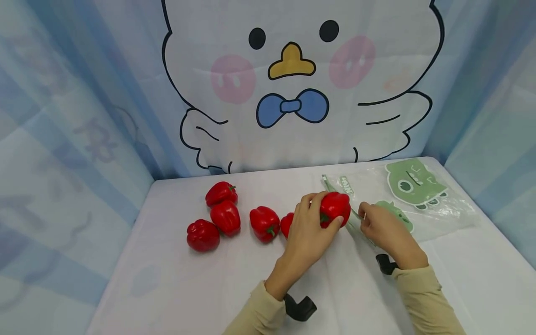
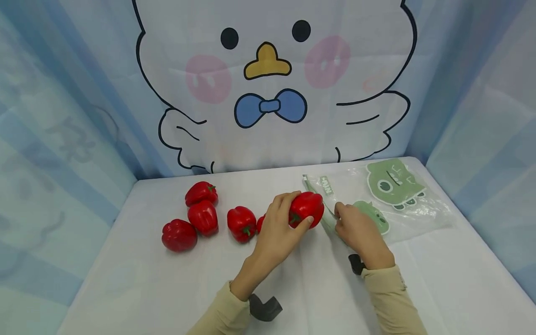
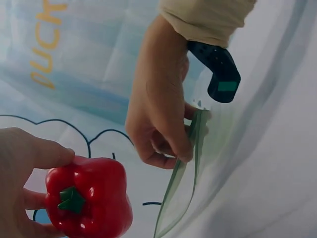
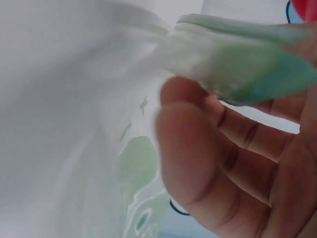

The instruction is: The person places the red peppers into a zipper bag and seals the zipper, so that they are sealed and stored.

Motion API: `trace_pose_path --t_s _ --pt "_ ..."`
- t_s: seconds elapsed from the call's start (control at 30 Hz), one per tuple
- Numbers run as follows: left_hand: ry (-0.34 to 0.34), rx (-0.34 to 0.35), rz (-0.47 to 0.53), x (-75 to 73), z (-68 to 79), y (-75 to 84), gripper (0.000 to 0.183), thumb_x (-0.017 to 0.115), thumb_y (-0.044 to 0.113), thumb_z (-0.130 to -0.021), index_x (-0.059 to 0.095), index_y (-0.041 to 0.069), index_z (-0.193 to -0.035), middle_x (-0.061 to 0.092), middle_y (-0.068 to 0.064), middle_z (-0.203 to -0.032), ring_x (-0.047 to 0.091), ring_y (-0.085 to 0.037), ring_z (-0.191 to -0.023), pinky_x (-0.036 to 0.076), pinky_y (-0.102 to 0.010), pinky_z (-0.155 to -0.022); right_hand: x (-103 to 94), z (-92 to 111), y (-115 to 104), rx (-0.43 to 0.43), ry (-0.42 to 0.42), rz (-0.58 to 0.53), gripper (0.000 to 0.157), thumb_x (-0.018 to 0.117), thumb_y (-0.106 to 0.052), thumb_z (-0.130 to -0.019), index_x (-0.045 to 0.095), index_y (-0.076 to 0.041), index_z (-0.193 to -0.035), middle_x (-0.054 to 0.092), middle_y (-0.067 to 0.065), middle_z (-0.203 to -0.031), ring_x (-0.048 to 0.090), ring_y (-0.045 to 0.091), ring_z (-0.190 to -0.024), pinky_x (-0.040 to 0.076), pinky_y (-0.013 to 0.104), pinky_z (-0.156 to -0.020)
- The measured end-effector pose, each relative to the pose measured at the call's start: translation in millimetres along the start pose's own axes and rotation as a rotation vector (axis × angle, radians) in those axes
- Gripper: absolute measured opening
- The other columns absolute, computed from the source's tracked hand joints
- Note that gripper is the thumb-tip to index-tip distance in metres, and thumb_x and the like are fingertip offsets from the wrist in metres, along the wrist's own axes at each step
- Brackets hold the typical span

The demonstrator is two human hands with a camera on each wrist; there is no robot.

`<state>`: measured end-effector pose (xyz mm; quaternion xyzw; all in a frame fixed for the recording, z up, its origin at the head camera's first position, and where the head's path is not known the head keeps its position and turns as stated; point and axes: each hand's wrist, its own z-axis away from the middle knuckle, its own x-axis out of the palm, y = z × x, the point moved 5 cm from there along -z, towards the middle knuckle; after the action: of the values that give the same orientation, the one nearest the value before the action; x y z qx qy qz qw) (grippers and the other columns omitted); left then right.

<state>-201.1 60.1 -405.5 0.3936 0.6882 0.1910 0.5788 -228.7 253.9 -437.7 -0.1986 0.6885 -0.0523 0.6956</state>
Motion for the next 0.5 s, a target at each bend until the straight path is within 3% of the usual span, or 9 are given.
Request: trace_pose_path --t_s 0.23,0.5 --pt "-0.003 -0.095 0.17 9.7 -16.0 -2.0 0.058 0.071 0.035 -0.097 0.052 0.019 -0.15 0.057 -0.006 -0.144 0.056 -0.022 -0.127 0.057 -0.041 -0.098 -9.7 2.1 -0.9 -0.001 0.085 0.036 0.014 0.067 0.001 -0.088 0.063 0.002 -0.101 0.067 0.014 -0.084 0.061 0.023 -0.072 0.057 0.042 -0.064" --pt "-0.005 -0.103 0.198 22.3 -22.3 -11.1 0.059 0.072 0.033 -0.096 0.052 0.017 -0.149 0.058 -0.008 -0.143 0.057 -0.024 -0.127 0.057 -0.042 -0.099 -17.8 5.3 -1.9 -0.025 0.159 0.057 0.011 0.067 0.0 -0.088 0.064 0.0 -0.099 0.067 0.011 -0.081 0.06 0.023 -0.069 0.054 0.041 -0.062"
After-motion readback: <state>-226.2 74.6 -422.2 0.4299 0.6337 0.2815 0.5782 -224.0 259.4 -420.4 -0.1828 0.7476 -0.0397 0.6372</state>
